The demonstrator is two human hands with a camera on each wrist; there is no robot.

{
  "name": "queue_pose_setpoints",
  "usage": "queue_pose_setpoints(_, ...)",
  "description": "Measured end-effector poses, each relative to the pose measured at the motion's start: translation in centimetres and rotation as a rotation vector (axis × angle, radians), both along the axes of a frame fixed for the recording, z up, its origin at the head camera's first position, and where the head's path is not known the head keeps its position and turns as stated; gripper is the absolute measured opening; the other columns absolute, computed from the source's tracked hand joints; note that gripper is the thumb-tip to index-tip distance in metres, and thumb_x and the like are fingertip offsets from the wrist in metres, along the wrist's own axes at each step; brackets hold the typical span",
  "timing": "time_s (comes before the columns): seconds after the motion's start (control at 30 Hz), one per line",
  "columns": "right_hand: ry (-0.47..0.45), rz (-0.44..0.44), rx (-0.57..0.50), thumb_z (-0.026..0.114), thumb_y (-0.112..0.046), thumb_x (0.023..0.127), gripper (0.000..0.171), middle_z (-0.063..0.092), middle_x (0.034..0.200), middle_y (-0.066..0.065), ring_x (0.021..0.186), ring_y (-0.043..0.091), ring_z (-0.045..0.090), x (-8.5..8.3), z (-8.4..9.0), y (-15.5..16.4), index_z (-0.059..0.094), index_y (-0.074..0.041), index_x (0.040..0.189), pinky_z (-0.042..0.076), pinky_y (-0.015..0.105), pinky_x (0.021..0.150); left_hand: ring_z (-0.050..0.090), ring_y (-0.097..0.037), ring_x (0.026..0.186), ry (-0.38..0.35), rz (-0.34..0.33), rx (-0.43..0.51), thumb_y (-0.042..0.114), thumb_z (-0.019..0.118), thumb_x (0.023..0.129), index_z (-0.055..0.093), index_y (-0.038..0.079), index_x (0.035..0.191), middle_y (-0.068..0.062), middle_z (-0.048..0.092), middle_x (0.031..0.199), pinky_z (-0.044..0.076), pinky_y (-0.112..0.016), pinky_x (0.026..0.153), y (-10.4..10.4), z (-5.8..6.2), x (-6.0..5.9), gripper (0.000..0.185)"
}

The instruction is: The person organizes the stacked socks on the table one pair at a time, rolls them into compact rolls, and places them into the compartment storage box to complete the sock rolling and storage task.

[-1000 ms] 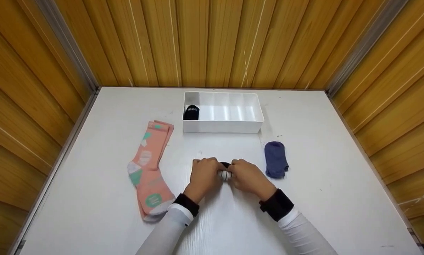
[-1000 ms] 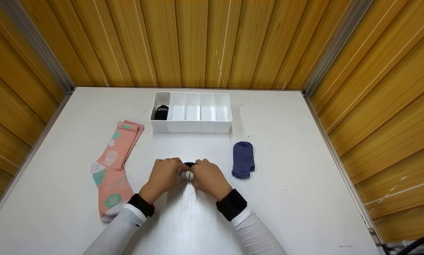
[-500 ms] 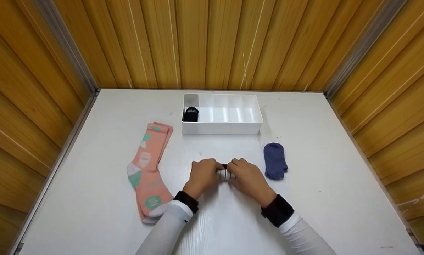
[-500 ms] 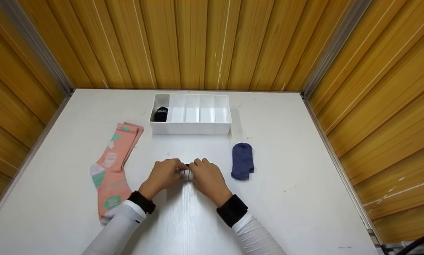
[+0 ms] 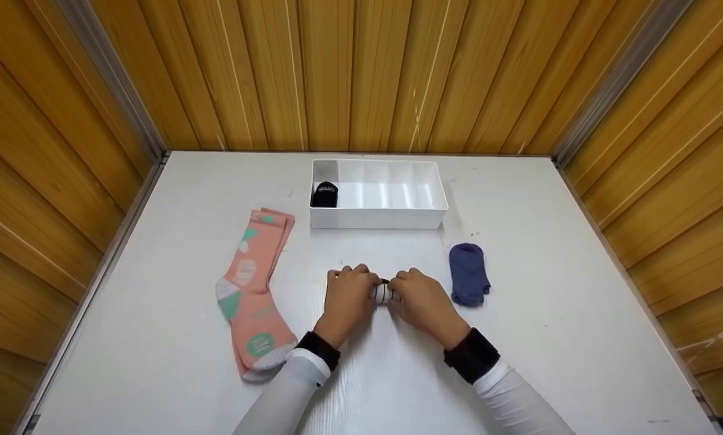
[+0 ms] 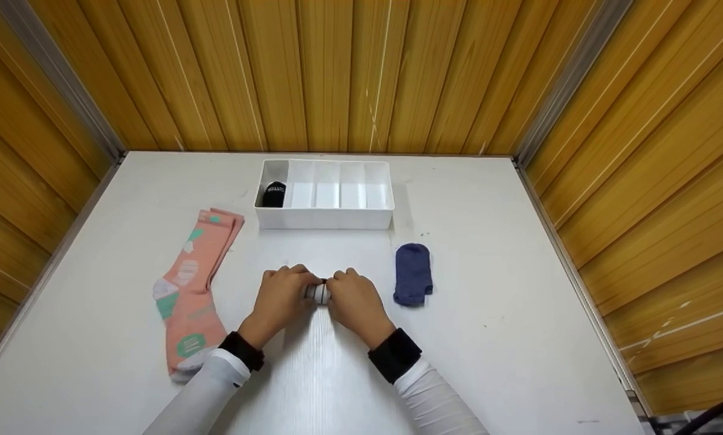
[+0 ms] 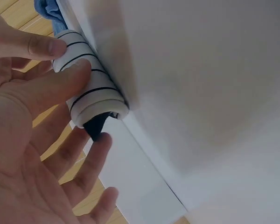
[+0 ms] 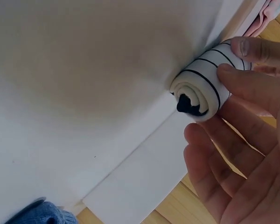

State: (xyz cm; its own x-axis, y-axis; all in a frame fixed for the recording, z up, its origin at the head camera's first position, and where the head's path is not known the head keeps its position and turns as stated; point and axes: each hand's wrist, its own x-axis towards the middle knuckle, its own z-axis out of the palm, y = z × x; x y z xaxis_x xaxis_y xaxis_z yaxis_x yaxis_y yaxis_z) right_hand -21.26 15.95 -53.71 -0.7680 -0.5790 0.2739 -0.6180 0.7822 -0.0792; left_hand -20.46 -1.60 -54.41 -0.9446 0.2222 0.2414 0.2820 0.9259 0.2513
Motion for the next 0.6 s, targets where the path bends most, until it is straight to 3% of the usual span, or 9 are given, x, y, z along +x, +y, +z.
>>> queue_pose_setpoints(0.2,0.147,0.018,0.008,0.091,-0.027,0.068,0.037,0.064,0.086,0.001,0.077,0.023,0.058,0.0,-0.5,-0.4,0.067,-0.012,0.092,0.047,0.035,0.060,0.068,-0.025,0.094,-0.083,0.008,0.034,0.016,0.076,0.086,0.080,0.029,0.109,0.006,0.074,0.107,0.047,-0.051,0.088,-0.1,0.1,-0.1,0.027)
queue_pose_setpoints(0.33,0.200,0.043,-0.006,0.089,-0.018,0.069,0.033,0.064,0.086,0.001,0.077,0.023,0.058,-0.1,-0.8,-0.9,0.068,-0.013,0.095,0.047,0.036,0.061,0.068,-0.026,0.091,-0.102,-0.013,0.076,0.015,0.072,0.091,0.080,0.029,0.108,0.005,0.075,0.106,0.047,-0.052,0.086,-0.4,0.4,-0.2,0.024)
queue_pose_setpoints(0.47,0.163,0.040,0.008,0.085,-0.008,0.073,0.029,0.067,0.087,0.002,0.077,0.022,0.060,-0.3,-0.7,-1.4,0.072,-0.012,0.098,0.051,0.034,0.061,0.069,-0.028,0.090,-0.112,-0.028,0.084,0.017,0.070,0.092,0.080,0.028,0.108,0.003,0.076,0.104,0.047,-0.052,0.082,-0.7,0.5,-0.3,0.021)
queue_pose_setpoints(0.6,0.062,0.019,0.045,0.082,-0.005,0.074,0.026,0.070,0.088,0.002,0.079,0.022,0.062,-0.9,-0.4,-1.7,0.073,-0.011,0.098,0.053,0.035,0.062,0.071,-0.029,0.094,-0.143,-0.034,0.079,0.017,0.068,0.094,0.078,0.023,0.115,0.000,0.078,0.107,0.048,-0.052,0.082,-0.8,0.6,-0.7,0.024)
